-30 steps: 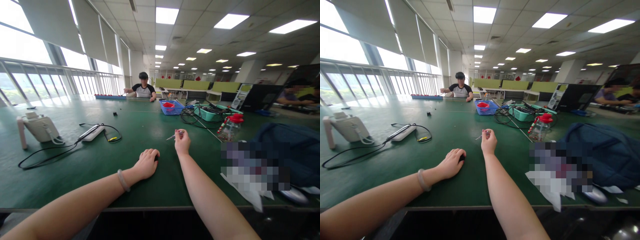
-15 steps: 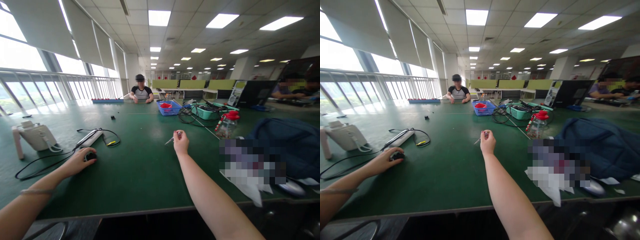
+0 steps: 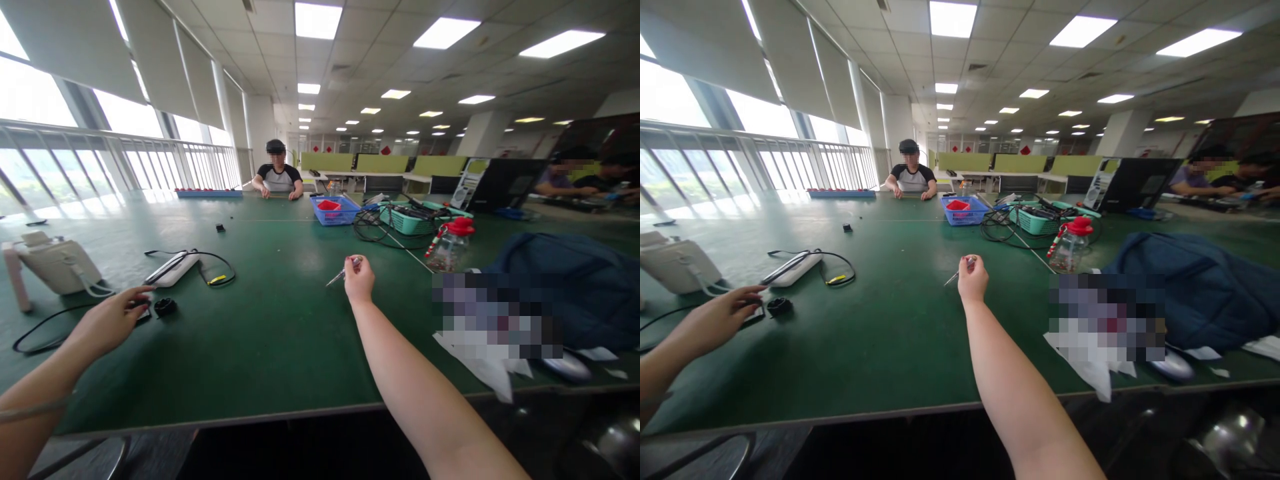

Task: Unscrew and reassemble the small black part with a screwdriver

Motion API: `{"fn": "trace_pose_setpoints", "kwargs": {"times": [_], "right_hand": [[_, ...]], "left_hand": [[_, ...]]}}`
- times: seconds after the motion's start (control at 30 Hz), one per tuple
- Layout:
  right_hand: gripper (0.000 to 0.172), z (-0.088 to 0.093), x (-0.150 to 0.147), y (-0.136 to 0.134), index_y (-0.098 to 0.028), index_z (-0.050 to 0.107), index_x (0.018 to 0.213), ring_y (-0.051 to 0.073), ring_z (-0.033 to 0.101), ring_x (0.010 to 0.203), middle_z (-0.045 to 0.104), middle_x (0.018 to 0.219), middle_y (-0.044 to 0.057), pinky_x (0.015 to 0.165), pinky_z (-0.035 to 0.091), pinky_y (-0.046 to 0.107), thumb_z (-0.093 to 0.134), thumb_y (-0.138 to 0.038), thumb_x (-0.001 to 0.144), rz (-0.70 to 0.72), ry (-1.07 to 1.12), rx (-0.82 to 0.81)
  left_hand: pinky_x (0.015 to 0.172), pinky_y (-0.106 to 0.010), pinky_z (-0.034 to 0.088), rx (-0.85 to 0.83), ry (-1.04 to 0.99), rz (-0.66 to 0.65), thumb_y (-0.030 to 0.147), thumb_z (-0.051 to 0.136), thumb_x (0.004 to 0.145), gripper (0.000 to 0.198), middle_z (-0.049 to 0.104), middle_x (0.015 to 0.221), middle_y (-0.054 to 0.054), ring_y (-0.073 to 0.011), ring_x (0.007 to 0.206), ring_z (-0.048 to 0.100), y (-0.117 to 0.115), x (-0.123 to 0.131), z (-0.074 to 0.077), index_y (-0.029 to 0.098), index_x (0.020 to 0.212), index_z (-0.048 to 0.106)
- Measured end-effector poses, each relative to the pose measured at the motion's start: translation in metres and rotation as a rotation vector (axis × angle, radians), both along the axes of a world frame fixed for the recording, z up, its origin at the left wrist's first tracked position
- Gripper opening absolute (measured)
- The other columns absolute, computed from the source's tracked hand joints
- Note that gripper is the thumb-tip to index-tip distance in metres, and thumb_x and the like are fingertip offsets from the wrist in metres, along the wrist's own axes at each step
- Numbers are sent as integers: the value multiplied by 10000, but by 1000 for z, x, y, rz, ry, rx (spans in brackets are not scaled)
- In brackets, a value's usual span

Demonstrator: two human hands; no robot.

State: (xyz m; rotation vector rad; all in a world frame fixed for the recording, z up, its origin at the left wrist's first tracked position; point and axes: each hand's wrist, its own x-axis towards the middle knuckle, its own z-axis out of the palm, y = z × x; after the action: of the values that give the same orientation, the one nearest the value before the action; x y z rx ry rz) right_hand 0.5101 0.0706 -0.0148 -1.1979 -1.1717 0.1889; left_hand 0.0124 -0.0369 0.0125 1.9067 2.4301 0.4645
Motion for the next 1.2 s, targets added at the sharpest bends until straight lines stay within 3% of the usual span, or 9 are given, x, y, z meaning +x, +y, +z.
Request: {"fn": "trace_pose_setpoints", "kwargs": {"times": [0.1,0.2,0.37,0.53,0.67,0.87,0.97,1.07,1.2], "right_hand": [[248,-1,0,1,-196,585,841,175,610,621,653,715,26,623,486,288,515,-434,828,0,9,2],[250,-2,0,2,-196,582,842,177,609,619,652,713,25,620,486,290,517,-437,824,1,23,6],[242,-5,2,6,-199,581,850,182,607,625,650,705,21,616,488,295,509,-428,822,-8,49,9],[218,-6,3,9,-199,584,852,179,607,629,647,709,19,617,486,292,504,-398,819,-5,75,1],[207,-3,3,8,-199,586,854,179,604,632,641,706,16,615,484,290,509,-387,813,2,93,-7],[189,1,0,4,-199,588,852,165,596,612,632,687,3,612,480,278,517,-368,804,27,109,-9],[190,1,0,3,-197,591,846,160,593,603,630,681,-1,609,476,273,521,-368,799,35,113,-8],[204,1,0,3,-195,593,851,160,593,605,633,682,0,612,474,275,519,-378,800,36,118,-1],[210,1,0,4,-195,596,855,159,592,602,634,679,-2,616,474,277,518,-382,800,38,124,9]], "left_hand": [[813,-247,446,68,-53,-46,369,355,854,497,679,1149,-26,-198,981,629,4,11,15,260,1323,475],[773,-261,457,81,3,-36,382,321,862,506,675,1143,-16,-217,923,627,9,18,18,261,1317,508],[866,-281,444,99,85,-101,329,295,849,529,617,1256,-31,-234,1048,595,15,13,4,245,1324,512],[833,-225,455,71,-20,-170,350,354,807,518,693,1129,34,-200,1002,630,13,5,-5,273,1282,547],[803,-247,465,50,28,-195,319,347,819,501,700,1128,6,-220,964,652,15,2,-10,265,1251,594],[988,-309,404,54,177,-236,192,341,780,560,582,1331,35,-216,1155,573,20,-7,-21,293,1281,569],[1047,-310,352,60,188,-291,176,358,751,554,587,1324,48,-199,1184,545,18,-1,-21,295,1234,601],[998,-302,386,23,139,-274,271,350,806,517,626,1264,6,-218,1126,570,11,11,-13,265,1272,574],[893,-278,433,33,124,-125,392,296,856,569,643,1218,-50,-235,1057,599,3,14,-3,209,1363,478]]}}
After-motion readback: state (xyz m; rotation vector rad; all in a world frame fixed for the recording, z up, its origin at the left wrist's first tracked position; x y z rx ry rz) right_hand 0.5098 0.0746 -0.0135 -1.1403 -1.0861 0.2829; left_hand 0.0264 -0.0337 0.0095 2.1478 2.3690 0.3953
